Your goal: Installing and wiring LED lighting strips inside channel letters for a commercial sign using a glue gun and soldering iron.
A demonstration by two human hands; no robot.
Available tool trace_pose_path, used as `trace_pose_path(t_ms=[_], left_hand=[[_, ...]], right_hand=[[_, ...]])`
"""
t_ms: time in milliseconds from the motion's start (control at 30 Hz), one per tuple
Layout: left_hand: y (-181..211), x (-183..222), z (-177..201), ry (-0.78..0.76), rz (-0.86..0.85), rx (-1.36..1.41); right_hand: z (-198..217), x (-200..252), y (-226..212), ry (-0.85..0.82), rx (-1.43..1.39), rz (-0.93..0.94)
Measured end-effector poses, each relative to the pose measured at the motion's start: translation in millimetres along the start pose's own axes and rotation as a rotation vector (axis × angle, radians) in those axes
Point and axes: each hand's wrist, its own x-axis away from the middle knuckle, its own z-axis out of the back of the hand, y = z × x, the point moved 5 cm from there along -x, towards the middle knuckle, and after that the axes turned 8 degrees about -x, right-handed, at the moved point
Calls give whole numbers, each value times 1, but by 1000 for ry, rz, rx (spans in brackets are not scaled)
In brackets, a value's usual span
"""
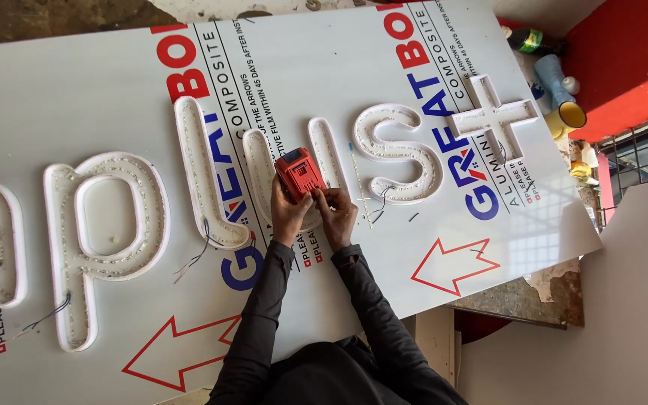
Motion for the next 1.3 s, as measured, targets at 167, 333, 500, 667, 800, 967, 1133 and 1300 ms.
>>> trace_pose_path(t_ms=[167,333,500,667,800,967,1133,1300], left_hand=[[9,1,1,-36,-6,-6],[-7,12,2,-14,-2,-71],[1,3,1,9,-2,-58],[-6,2,5,34,33,-90],[-15,0,3,40,23,-85],[10,6,1,24,10,-46],[12,3,0,2,-25,-19],[2,3,3,35,-11,-15]], right_hand=[[1,-2,8,21,44,25],[8,8,16,-11,152,41],[-1,0,5,-25,151,44],[-4,2,-2,-49,57,13],[-2,0,-5,-78,18,-2],[1,2,5,-110,45,-21],[3,-1,8,-81,67,-19],[3,-1,14,-93,98,-16]])
